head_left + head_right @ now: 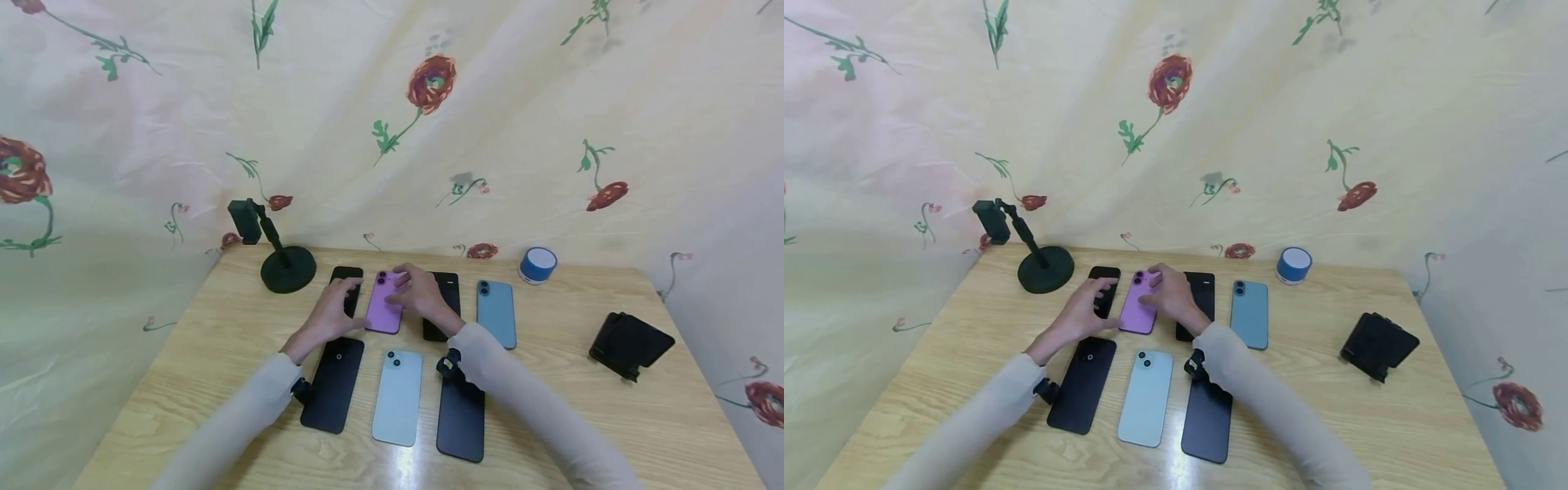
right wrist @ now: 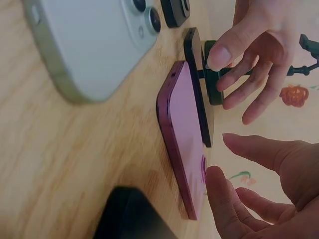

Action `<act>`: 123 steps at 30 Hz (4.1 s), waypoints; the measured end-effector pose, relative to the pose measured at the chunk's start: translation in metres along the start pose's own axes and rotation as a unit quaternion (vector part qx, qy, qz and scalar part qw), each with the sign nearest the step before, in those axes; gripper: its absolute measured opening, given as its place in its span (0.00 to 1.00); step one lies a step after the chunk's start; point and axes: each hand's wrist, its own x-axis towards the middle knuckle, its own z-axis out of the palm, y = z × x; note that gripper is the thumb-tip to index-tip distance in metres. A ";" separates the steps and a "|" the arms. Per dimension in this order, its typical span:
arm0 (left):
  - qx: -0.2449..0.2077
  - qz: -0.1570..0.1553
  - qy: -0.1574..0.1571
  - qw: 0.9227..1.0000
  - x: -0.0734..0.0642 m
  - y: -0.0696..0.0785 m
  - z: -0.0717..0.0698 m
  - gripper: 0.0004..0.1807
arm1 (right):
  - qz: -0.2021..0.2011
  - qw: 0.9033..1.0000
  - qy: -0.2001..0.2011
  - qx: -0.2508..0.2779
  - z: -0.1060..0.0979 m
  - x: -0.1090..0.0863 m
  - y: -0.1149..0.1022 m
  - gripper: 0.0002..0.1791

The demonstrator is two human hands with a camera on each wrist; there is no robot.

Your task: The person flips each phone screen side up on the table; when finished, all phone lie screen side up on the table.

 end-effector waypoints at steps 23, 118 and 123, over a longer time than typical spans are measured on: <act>0.075 -0.009 -0.091 0.993 0.007 0.030 0.021 0.48 | 0.029 0.999 0.012 0.018 -0.015 0.013 0.013 0.30; 0.141 0.005 -0.114 0.983 0.010 0.056 0.043 0.40 | 0.067 0.998 0.011 0.002 -0.005 0.022 0.021 0.24; 0.131 0.001 -0.125 0.983 0.009 0.053 0.042 0.41 | 0.063 0.997 0.010 0.034 -0.007 0.018 0.019 0.23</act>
